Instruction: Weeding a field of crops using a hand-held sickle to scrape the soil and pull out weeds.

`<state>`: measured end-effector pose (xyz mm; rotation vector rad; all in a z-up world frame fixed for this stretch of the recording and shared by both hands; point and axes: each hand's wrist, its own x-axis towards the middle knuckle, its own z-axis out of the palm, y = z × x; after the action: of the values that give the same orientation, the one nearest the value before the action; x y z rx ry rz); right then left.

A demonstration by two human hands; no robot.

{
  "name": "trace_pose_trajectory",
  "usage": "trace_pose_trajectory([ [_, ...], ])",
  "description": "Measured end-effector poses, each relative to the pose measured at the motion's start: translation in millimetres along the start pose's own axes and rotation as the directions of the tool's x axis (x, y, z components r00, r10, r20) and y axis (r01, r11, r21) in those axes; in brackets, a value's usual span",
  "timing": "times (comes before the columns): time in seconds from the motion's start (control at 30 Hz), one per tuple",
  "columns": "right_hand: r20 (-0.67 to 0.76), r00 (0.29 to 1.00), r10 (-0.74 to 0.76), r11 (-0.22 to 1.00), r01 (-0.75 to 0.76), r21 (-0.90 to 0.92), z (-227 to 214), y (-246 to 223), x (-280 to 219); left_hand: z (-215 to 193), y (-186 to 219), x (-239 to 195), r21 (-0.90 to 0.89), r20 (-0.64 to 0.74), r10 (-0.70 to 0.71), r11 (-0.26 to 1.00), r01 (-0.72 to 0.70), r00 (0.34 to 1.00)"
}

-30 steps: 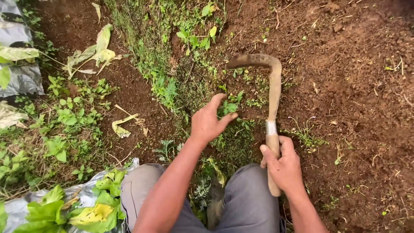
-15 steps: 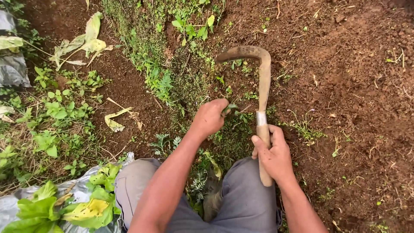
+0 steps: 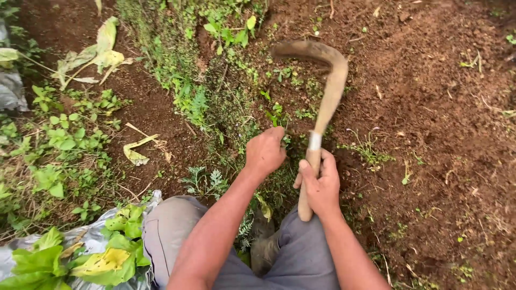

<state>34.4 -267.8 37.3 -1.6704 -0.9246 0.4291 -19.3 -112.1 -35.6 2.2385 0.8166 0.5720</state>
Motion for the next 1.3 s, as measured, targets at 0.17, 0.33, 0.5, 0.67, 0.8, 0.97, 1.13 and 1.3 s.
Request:
trace_pose_trajectory([
  [0.17,-0.015,0.999,-0.029,0.996,0.03,0.085,2.1,6.4,-2.1,-21.9,-47.2,-11.0,-0.008,-0.062,-0.258,0.966,0.258,0.964],
  [0.33,-0.032,0.999,-0.027,0.995,0.03,0.092,1.4,12.4,-1.9,-68.1,2.1,-10.1,-0.3,-0.086,-0.292,0.919,0.255,0.953],
  [0.5,-0.001,0.999,-0.042,0.996,0.042,0.076,5.4,13.0,-2.6,-67.0,32.2,18.9,-0.354,-0.04,-0.266,0.905,0.235,0.963],
  [0.67,0.016,0.998,-0.06,0.996,0.058,0.066,5.9,16.2,0.9,-13.6,-0.4,43.8,-0.226,-0.173,-0.083,0.973,0.043,0.981],
  [0.8,0.0,0.998,-0.062,0.993,0.061,0.104,3.7,15.4,-2.0,-43.6,-4.9,24.3,-0.3,-0.163,-0.201,0.943,0.146,0.966],
  [0.97,-0.022,0.992,-0.122,0.988,0.124,0.089,5.0,13.6,-1.3,-68.5,-34.2,19.0,-0.413,-0.217,-0.423,0.857,0.31,0.88],
  [1.13,-0.02,0.987,-0.162,0.986,0.162,0.029,6.5,-2.8,-6.9,-89.7,17.5,17.7,-0.555,-0.221,-0.35,0.813,0.178,0.91],
  [1.3,-0.019,0.994,-0.106,0.994,0.106,0.014,8.0,1.9,-6.8,-62.5,28.7,47.6,-0.401,-0.251,-0.119,0.916,0.009,0.961],
])
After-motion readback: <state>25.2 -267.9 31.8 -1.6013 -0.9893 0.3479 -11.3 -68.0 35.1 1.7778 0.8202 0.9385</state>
